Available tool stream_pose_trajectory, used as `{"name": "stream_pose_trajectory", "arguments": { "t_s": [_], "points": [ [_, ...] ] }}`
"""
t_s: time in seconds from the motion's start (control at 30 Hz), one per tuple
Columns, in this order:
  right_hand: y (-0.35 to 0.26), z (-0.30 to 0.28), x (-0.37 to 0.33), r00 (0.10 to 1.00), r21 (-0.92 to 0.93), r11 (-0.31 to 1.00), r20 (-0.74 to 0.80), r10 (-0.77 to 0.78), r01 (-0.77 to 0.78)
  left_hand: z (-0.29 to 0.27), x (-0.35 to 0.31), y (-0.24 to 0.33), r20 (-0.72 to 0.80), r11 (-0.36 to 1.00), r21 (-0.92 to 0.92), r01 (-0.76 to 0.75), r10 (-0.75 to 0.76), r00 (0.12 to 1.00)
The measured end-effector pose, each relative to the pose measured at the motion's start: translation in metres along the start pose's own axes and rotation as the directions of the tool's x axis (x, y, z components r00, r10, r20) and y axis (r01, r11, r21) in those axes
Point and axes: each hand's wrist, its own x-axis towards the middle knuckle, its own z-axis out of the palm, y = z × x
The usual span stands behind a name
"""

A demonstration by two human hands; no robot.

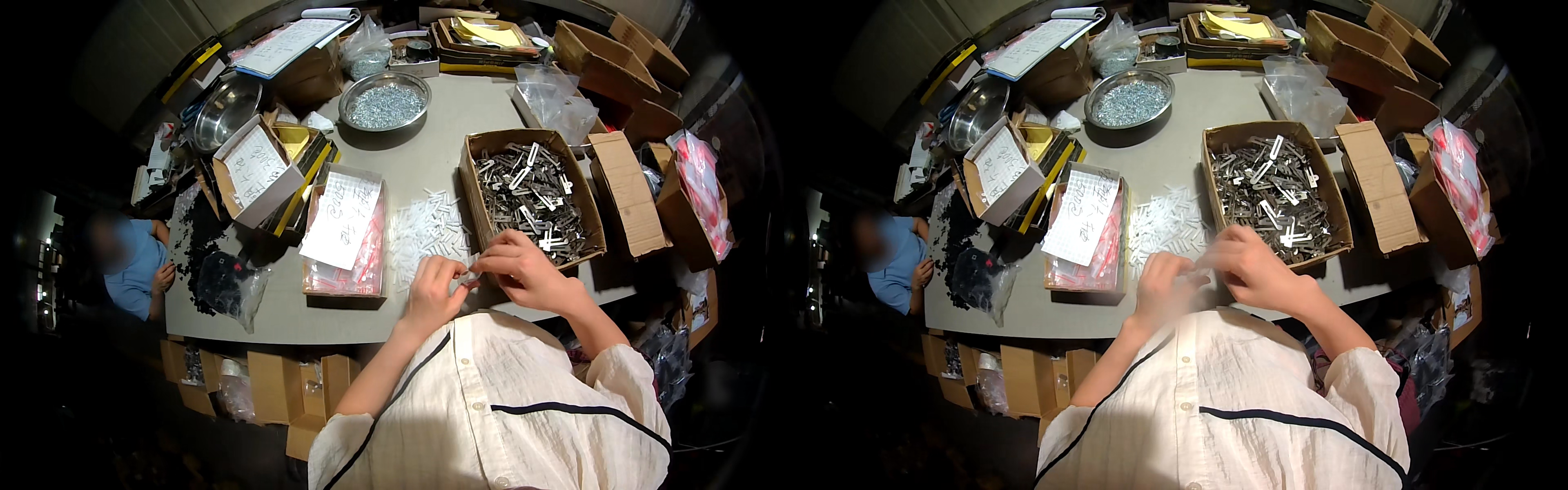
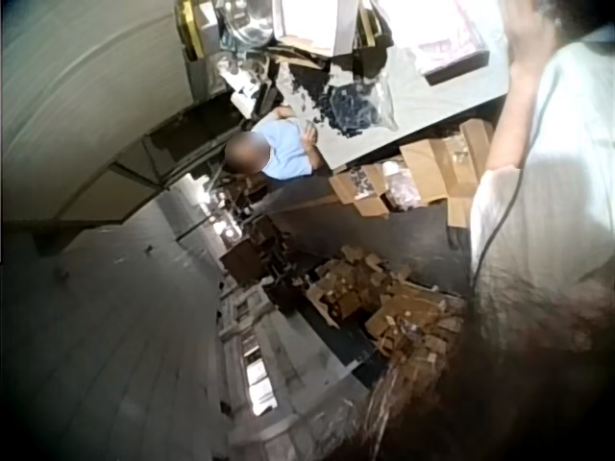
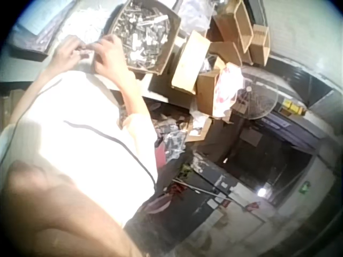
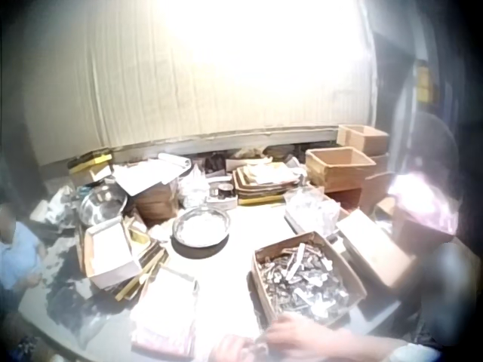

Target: The person repeatedly picks small metallic fasteners from a cardboard box, places them into a clear plastic bag, and sets the bag on the table. The person continues this cycle throughout the clip, handling the fasteners one at a time.

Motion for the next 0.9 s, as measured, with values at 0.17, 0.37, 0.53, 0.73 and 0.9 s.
{"name": "stream_pose_trajectory", "arguments": {
  "t_s": [0.17,0.37,0.53,0.73,0.9],
  "points": [
    [0.01,0.015,-0.009,0.989,-0.121,0.993,0.145,0.025,-0.007,0.005,-0.002,-0.002,-0.009,0.998,0.065,-0.004,0.005,1.0],
    [0.014,0.038,-0.012,0.988,-0.013,0.996,0.136,-0.08,0.083,0.002,0.008,-0.006,0.093,0.999,0.046,0.002,-0.006,0.996],
    [0.079,0.007,0.019,0.916,0.168,0.932,-0.193,0.351,-0.322,0.017,-0.008,-0.022,0.126,0.984,-0.034,0.172,-0.167,0.978],
    [0.183,0.012,0.04,0.962,-0.661,0.699,-0.182,0.203,-0.273,0.016,-0.007,-0.024,0.153,0.968,-0.07,0.241,-0.228,0.961],
    [0.206,0.023,0.037,0.982,-0.712,0.678,-0.093,0.167,-0.183,0.011,-0.011,-0.026,0.155,0.954,-0.035,0.298,-0.289,0.945]
  ]
}}
